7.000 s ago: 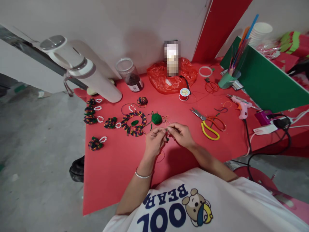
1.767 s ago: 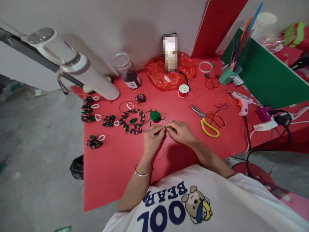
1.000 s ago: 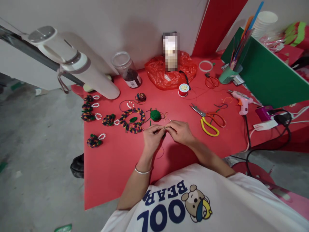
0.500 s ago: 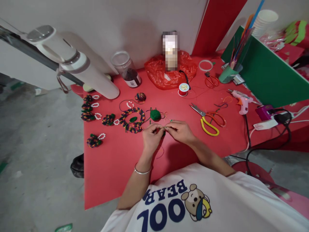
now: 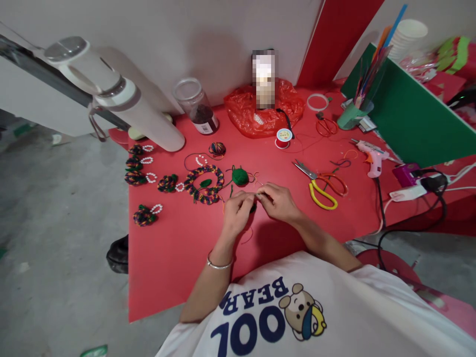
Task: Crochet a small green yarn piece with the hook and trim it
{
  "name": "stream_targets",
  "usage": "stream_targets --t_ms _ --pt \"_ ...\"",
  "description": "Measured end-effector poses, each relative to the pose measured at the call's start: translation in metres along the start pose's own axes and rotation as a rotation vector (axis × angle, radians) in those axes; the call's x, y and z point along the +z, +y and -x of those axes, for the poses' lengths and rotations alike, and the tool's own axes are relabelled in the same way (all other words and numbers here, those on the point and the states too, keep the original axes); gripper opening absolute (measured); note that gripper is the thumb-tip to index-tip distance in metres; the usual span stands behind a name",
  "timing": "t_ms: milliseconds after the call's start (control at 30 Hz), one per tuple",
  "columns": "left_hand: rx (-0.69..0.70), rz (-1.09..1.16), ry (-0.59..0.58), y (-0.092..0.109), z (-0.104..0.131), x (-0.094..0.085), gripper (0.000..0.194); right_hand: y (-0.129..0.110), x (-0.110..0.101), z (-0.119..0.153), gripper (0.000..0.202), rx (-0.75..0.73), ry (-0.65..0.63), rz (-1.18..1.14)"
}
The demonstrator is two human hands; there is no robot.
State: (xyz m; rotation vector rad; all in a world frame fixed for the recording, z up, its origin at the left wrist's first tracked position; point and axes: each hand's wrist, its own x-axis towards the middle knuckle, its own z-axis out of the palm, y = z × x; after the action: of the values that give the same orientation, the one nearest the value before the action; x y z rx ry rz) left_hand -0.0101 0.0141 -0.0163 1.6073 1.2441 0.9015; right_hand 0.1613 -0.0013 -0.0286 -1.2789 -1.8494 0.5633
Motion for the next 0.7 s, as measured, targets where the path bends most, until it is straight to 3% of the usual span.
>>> stream_targets --t_ms 100,333,533,700 --pt "-0.016 0.031 0.008 -0.0002 -0.0017 -0.0023 0.038 -0.0006 0.0003 -0.0004 0.016 0.0 0.009 -0.058" --pt "-0.101 0.201 -0.011 -0.0006 -0.0046 -0.0083 0.016 -0.0004 -0.0002 -0.0022 0.017 0.091 0.006 -0.242" --pt "-0.152 0.226 0.05 -0.0019 -0.0033 -0.0056 0.012 0.0014 0.0044 -0.0002 0.018 0.183 -0.013 -0.379" --pt "-0.157 0.184 0.083 -0.004 -0.0038 -0.0052 0.012 -0.0063 0.0025 0.0 0.017 0.224 -0.002 -0.333"
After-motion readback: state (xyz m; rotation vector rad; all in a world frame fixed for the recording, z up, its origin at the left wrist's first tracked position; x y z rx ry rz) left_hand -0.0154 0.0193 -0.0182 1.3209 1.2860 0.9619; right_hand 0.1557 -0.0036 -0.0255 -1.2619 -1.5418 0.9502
